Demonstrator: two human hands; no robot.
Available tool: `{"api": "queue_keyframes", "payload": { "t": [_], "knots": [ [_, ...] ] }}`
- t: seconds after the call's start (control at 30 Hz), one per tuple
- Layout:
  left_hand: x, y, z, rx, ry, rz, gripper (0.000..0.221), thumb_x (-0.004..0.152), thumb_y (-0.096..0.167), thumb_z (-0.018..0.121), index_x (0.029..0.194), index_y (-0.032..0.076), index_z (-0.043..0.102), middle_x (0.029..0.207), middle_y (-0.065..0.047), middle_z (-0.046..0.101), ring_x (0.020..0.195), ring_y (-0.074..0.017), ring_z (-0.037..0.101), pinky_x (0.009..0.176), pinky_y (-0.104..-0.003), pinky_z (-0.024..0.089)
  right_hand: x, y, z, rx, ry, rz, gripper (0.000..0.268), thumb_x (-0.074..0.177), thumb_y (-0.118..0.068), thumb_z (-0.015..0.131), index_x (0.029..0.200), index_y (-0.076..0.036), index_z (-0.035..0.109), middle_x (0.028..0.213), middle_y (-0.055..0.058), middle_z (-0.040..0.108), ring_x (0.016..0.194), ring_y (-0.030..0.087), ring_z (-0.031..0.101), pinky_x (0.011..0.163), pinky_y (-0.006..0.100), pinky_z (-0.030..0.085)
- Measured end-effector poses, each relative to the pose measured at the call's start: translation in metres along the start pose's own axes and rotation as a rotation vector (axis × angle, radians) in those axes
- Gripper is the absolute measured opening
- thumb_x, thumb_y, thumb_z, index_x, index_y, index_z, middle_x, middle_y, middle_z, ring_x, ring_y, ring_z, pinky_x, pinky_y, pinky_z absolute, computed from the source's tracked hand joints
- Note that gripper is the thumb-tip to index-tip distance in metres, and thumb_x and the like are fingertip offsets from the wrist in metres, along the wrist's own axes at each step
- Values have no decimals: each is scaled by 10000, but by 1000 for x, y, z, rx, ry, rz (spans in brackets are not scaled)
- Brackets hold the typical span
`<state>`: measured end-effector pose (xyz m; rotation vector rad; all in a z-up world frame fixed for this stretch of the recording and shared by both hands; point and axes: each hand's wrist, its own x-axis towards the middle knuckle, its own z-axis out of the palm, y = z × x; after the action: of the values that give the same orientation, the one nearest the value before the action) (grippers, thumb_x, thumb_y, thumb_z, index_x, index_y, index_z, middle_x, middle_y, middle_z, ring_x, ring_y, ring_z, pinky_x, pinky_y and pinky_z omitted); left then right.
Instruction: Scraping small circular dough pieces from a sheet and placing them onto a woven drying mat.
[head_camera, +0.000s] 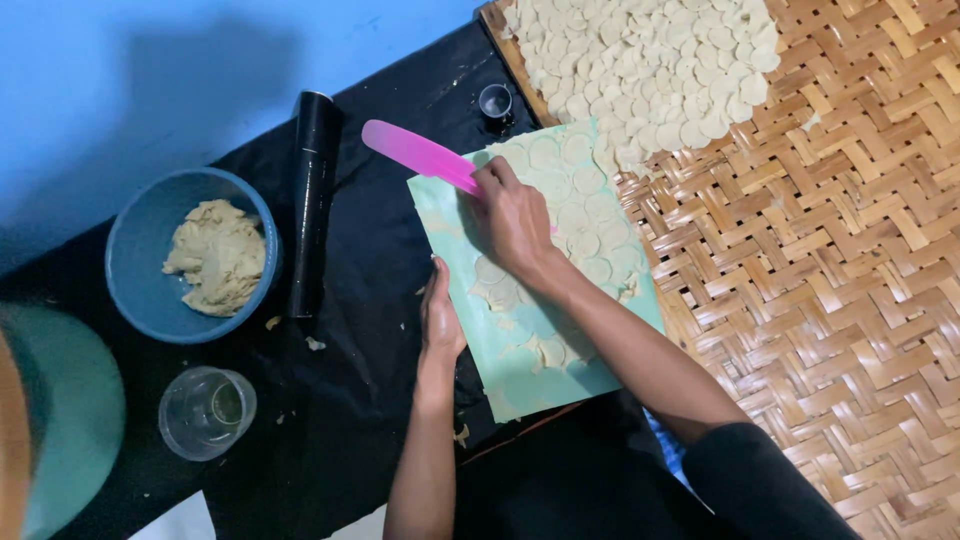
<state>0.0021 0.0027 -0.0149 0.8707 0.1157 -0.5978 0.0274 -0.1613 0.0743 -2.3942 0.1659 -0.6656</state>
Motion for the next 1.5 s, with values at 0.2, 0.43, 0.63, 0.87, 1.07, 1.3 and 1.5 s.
{"api": "queue_keyframes", "payload": {
  "t": [0.2,0.43,0.63,0.87,1.07,1.3,1.5],
  "knots": [
    [2,-1,-2,39,25,-5,694,1052,485,441,1548,3,382,1535,-126,478,1395,-246,475,1158,-394,375,3,-3,-10,43,-31,27,236,849,-54,683,1067,15,623,1090,222,597,759,457,641,652,542,496],
    [0,1,-1,46,30,-24,709,1046,493,450,1553,3,378,1537,-132,479,1378,-263,481,1143,-400,381,2,30,-7,229,150,103,171,1003,-104,689,1078,31,613,994,216,585,838,390,621,741,441,497],
    [1,-2,-5,18,51,-19,724,1029,492,488,1555,8,377,1547,-109,464,1385,-249,462,1150,-400,365,0,63,-19,722,38,379,225,1062,-230,642,1136,-20,678,849,-35,589,760,76,485,681,279,433],
    [1,-2,-2,56,41,6,694,1055,483,447,1557,8,377,1566,-115,459,1411,-253,444,1171,-386,339,-16,101,-107,422,10,418,264,1038,-264,681,1079,-3,679,776,-46,577,676,64,473,597,267,408],
    [-2,3,5,78,21,21,677,1061,476,426,1566,29,367,1561,-99,460,1411,-241,450,1172,-384,337,-31,195,-194,-23,-124,473,252,1046,-270,682,1123,-30,692,693,70,545,595,152,469,561,372,404],
    [-6,12,25,81,170,-97,689,1041,508,391,1543,36,400,1538,-103,492,1375,-279,486,1135,-417,375,-1,295,-248,-120,-396,429,309,1031,-330,673,1084,-25,654,750,77,592,672,231,547,619,446,445],
    [-4,8,21,58,50,-10,625,1073,459,412,1536,39,405,1501,-113,512,1358,-282,504,1146,-432,376,35,355,-241,-219,-234,313,259,1062,-219,701,1015,26,630,893,199,635,810,347,603,753,502,483]
  ]
}}
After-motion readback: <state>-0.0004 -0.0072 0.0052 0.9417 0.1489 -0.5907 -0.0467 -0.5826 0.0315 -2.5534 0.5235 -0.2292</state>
